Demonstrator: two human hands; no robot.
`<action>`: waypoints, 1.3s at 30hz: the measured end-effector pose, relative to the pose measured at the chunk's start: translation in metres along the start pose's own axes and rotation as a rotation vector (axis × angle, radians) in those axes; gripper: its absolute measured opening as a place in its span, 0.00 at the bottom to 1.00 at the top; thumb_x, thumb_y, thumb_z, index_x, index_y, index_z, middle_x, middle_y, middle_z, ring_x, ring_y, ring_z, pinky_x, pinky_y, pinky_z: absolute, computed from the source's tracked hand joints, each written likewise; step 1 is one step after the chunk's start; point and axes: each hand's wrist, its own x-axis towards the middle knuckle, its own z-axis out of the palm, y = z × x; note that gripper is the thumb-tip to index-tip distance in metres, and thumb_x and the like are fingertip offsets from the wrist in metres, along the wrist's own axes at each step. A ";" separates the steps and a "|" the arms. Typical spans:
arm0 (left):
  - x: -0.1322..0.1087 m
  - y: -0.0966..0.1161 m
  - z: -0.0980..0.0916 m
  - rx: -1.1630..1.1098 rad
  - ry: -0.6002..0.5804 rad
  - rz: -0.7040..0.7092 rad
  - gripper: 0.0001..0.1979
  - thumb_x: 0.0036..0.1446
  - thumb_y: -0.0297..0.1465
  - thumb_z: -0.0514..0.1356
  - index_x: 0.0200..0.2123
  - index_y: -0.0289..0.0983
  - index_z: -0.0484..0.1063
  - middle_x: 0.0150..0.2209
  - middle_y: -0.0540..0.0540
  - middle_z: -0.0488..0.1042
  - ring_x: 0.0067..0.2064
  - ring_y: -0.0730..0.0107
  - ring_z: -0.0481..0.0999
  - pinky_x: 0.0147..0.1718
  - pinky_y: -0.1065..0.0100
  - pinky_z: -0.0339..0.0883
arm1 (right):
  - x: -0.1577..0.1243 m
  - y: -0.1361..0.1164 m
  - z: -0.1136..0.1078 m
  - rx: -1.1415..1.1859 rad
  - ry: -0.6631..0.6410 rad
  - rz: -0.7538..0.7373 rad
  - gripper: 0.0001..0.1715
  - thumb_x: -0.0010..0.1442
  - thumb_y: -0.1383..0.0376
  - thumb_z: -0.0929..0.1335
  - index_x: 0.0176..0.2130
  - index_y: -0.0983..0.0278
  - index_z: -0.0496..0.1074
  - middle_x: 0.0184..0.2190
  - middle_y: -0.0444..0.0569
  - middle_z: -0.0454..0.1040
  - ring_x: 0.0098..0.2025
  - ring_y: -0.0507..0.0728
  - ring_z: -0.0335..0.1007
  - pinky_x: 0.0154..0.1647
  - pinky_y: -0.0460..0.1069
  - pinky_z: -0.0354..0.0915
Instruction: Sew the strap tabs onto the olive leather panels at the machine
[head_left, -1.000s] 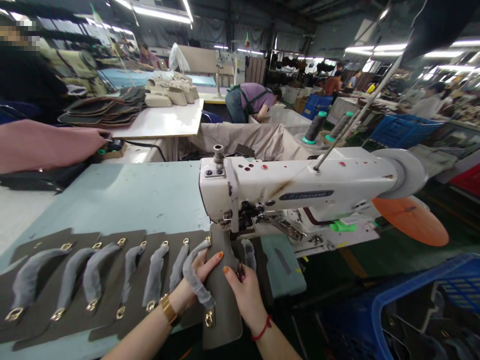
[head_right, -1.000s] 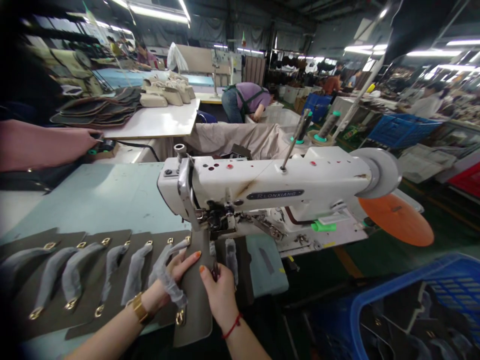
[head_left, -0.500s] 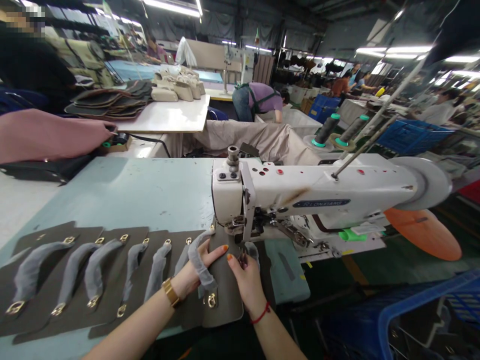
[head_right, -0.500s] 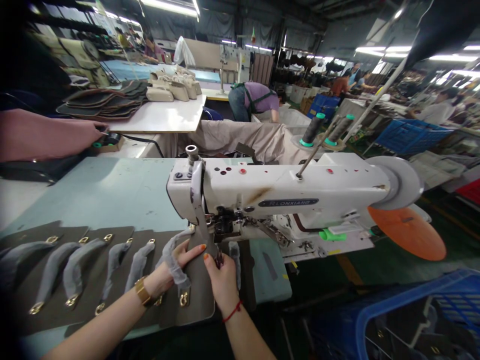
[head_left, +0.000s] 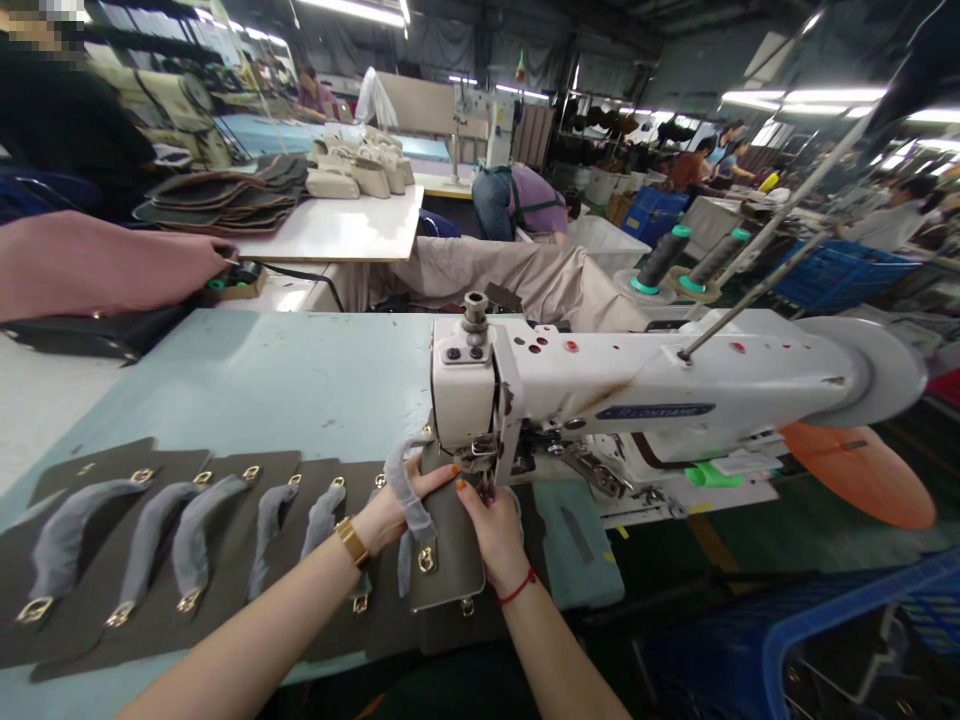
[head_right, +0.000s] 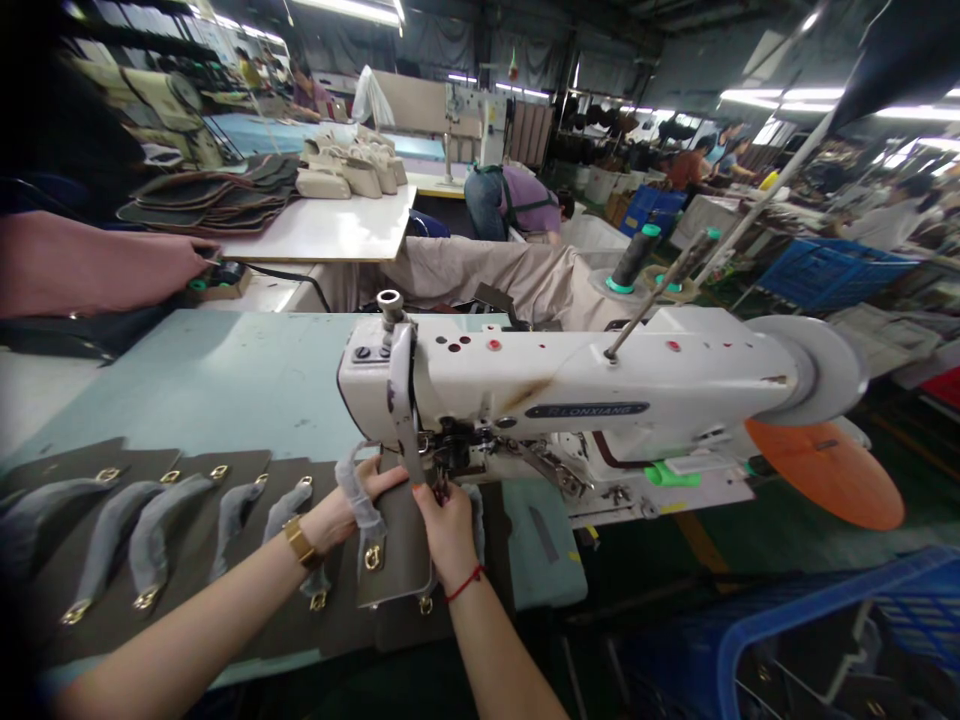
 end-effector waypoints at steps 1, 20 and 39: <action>0.002 0.001 -0.001 0.004 -0.009 0.002 0.22 0.47 0.36 0.69 0.46 0.38 0.71 0.43 0.42 0.80 0.41 0.56 0.80 0.36 0.66 0.74 | 0.002 0.000 0.001 0.002 0.002 -0.001 0.21 0.55 0.54 0.69 0.40 0.69 0.77 0.31 0.53 0.79 0.36 0.62 0.75 0.31 0.47 0.68; 0.015 -0.001 -0.016 -0.044 -0.070 -0.197 0.16 0.43 0.34 0.71 0.35 0.31 0.76 0.32 0.39 0.81 0.29 0.61 0.80 0.34 0.63 0.76 | 0.015 -0.002 -0.011 -0.249 0.163 -0.166 0.20 0.56 0.54 0.67 0.23 0.68 0.71 0.20 0.45 0.70 0.24 0.53 0.64 0.24 0.44 0.56; 0.043 0.048 -0.019 0.226 -0.374 -0.166 0.23 0.40 0.29 0.70 0.44 0.33 0.77 0.37 0.41 0.81 0.37 0.51 0.80 0.34 0.63 0.75 | 0.010 0.009 0.008 -0.134 0.168 -0.116 0.24 0.59 0.54 0.64 0.18 0.64 0.72 0.18 0.47 0.73 0.22 0.53 0.68 0.24 0.45 0.59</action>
